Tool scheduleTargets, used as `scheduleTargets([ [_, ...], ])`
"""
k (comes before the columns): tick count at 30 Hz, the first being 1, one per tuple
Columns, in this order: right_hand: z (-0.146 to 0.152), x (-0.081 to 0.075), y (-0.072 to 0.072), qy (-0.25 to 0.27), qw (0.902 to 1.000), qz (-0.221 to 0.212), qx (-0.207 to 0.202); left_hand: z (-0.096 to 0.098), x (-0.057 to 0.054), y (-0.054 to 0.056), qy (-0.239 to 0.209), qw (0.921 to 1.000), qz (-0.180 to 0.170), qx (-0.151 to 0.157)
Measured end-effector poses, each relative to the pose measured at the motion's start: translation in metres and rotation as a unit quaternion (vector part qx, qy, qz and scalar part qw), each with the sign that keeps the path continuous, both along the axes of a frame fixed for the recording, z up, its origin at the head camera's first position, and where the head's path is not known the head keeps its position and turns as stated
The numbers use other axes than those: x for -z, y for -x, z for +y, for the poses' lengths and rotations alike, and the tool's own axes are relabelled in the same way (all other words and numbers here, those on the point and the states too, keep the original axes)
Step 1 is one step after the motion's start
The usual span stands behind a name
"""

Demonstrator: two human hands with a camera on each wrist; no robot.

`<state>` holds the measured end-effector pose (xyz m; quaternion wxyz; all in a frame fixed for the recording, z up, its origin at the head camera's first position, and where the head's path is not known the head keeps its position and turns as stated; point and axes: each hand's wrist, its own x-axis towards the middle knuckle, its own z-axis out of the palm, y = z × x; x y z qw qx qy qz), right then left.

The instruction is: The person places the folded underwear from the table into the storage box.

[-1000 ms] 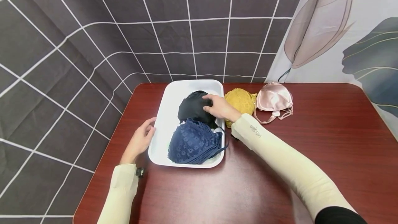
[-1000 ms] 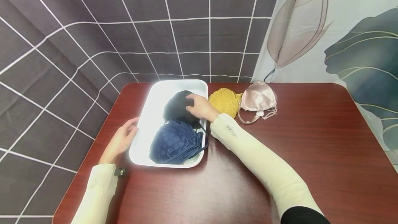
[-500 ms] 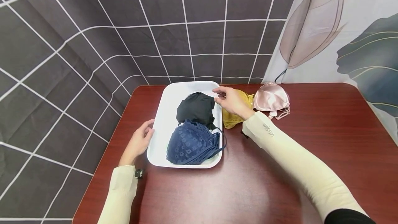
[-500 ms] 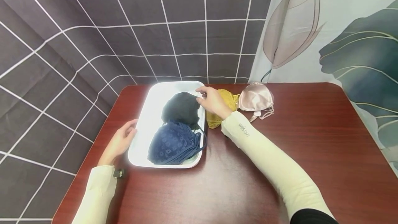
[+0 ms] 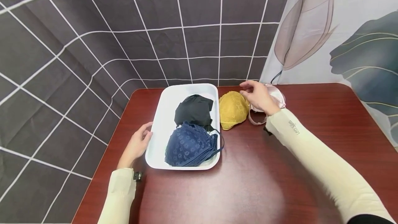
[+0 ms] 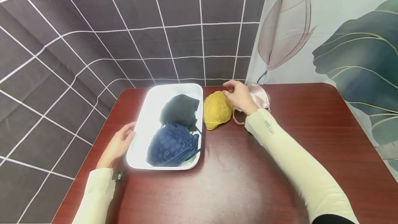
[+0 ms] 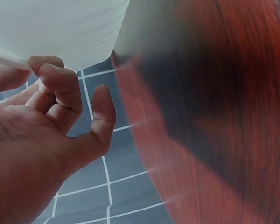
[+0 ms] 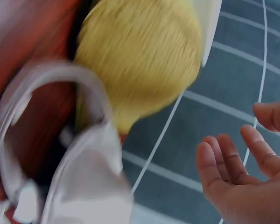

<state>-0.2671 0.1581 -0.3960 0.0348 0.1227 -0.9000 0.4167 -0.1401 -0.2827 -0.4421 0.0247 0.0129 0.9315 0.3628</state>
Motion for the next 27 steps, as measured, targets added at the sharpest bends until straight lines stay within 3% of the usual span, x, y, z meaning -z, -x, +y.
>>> scheduleTargets([
  [9, 0.057, 0.008, 0.001, 0.003, 0.9964, 0.019, 0.083, 0.0, -0.004, -0.003, -0.008, 1.0, -0.002, 0.0],
  [17, 0.092, 0.023, -0.003, -0.014, 0.9932, -0.013, 0.115, 0.001, -0.001, -0.005, -0.01, 0.9999, 0.009, 0.002],
  [27, 0.119, 0.046, -0.007, -0.044, 0.9861, -0.121, 0.105, 0.002, -0.003, -0.006, -0.014, 0.9998, 0.01, 0.004],
])
